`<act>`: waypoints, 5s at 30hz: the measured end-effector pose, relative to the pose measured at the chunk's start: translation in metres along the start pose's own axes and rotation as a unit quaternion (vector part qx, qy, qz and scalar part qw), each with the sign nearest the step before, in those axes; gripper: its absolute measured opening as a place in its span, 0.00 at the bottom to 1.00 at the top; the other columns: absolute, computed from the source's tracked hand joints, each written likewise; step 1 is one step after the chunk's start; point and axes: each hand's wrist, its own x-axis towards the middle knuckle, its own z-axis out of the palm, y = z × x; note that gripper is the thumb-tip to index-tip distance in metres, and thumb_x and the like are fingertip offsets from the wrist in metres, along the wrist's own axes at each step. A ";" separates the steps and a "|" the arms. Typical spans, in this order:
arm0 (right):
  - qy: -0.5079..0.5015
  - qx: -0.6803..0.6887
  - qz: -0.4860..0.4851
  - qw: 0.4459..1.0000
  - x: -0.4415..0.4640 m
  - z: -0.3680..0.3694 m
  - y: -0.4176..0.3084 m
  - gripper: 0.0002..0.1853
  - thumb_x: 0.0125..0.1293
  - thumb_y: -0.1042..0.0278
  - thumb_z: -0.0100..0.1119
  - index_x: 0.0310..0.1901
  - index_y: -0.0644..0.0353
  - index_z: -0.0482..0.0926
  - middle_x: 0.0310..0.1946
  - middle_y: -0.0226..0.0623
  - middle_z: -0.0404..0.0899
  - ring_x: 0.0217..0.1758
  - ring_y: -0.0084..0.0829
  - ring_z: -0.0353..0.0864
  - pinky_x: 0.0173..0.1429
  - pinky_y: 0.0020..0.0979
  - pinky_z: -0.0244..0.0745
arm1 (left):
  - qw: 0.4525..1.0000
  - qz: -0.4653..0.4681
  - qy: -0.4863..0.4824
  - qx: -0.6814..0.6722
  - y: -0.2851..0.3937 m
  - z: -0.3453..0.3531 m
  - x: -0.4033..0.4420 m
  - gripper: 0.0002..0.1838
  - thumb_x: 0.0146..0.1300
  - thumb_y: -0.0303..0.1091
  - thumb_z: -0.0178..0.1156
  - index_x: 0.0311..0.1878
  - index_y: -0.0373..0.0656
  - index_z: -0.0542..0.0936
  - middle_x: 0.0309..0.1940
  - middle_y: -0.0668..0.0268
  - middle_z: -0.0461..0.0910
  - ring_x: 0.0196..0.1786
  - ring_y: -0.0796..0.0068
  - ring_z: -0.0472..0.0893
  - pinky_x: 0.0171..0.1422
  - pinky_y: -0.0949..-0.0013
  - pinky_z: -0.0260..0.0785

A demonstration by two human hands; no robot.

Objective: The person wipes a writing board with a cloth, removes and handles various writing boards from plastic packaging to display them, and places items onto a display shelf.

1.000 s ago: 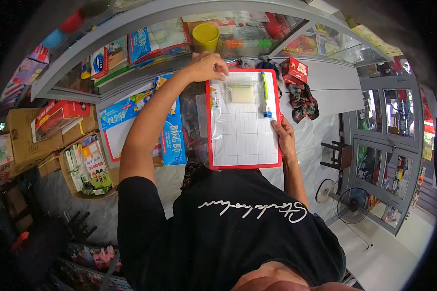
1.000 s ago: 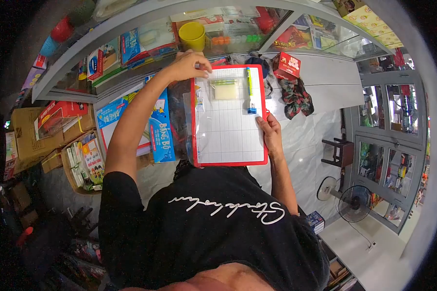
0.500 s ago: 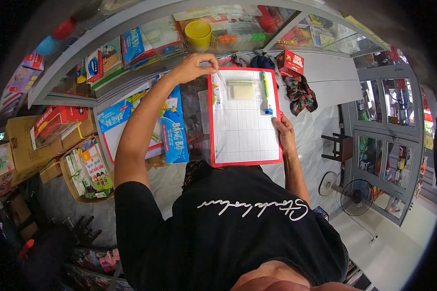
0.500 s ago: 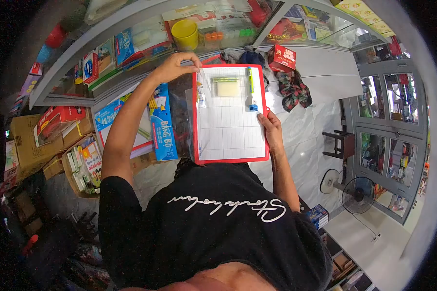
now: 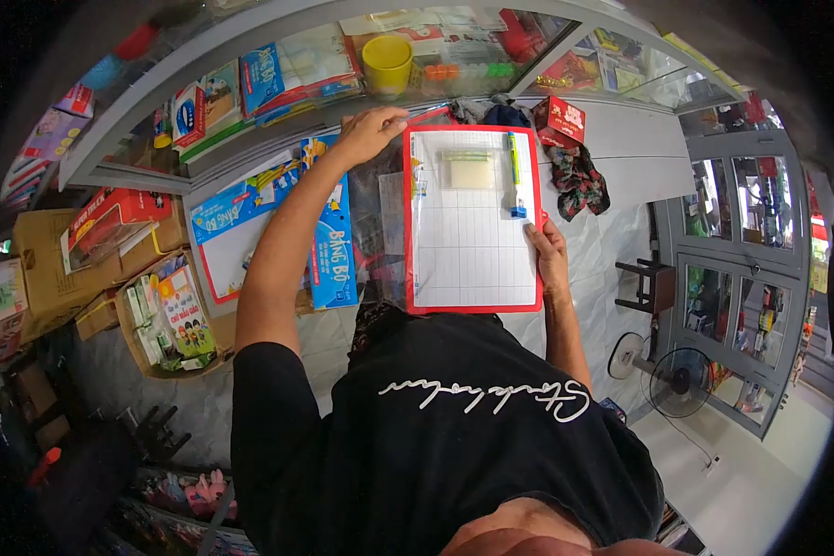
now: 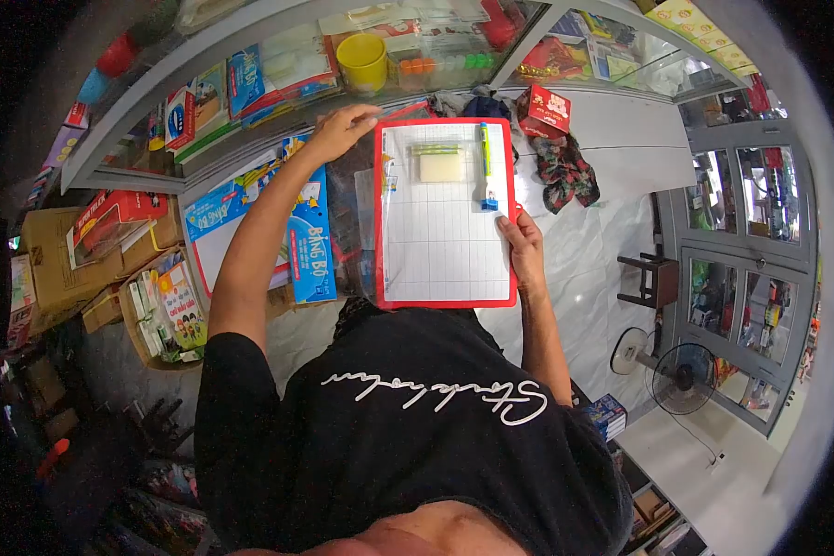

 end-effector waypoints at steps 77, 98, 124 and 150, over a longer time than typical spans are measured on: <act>-0.045 0.106 0.026 0.993 0.039 0.023 0.049 0.16 0.65 0.73 0.53 0.54 0.63 0.71 0.45 0.31 0.77 0.45 0.19 0.75 0.52 0.24 0.69 | 0.984 -0.022 0.173 -0.023 0.082 0.055 -0.082 0.12 0.54 0.16 0.49 0.40 0.40 0.75 0.35 0.53 0.70 0.40 0.50 0.74 0.46 0.58 0.67; -0.088 0.097 0.012 0.991 0.042 0.043 0.048 0.15 0.64 0.74 0.54 0.52 0.63 0.72 0.43 0.30 0.78 0.42 0.17 0.74 0.49 0.21 0.68 | 0.985 -0.103 0.138 0.030 0.110 0.072 -0.077 0.22 0.50 0.14 0.49 0.52 0.30 0.71 0.47 0.51 0.70 0.49 0.50 0.74 0.55 0.60 0.67; -0.206 0.003 0.053 0.977 0.033 0.076 0.033 0.15 0.64 0.75 0.52 0.52 0.58 0.71 0.25 0.21 0.73 0.24 0.12 0.67 0.28 0.18 0.62 | 0.983 -0.089 0.152 0.048 0.156 0.060 -0.070 0.25 0.46 0.17 0.54 0.53 0.28 0.70 0.48 0.48 0.68 0.46 0.47 0.74 0.50 0.56 0.69; -0.246 0.084 0.099 0.961 0.044 0.062 0.058 0.31 0.65 0.68 0.54 0.67 0.57 0.53 0.55 0.39 0.68 0.55 0.30 0.72 0.54 0.31 0.73 | 0.994 -0.038 0.093 0.032 0.194 0.078 -0.060 0.28 0.48 0.19 0.54 0.57 0.29 0.67 0.53 0.48 0.68 0.50 0.48 0.74 0.54 0.56 0.69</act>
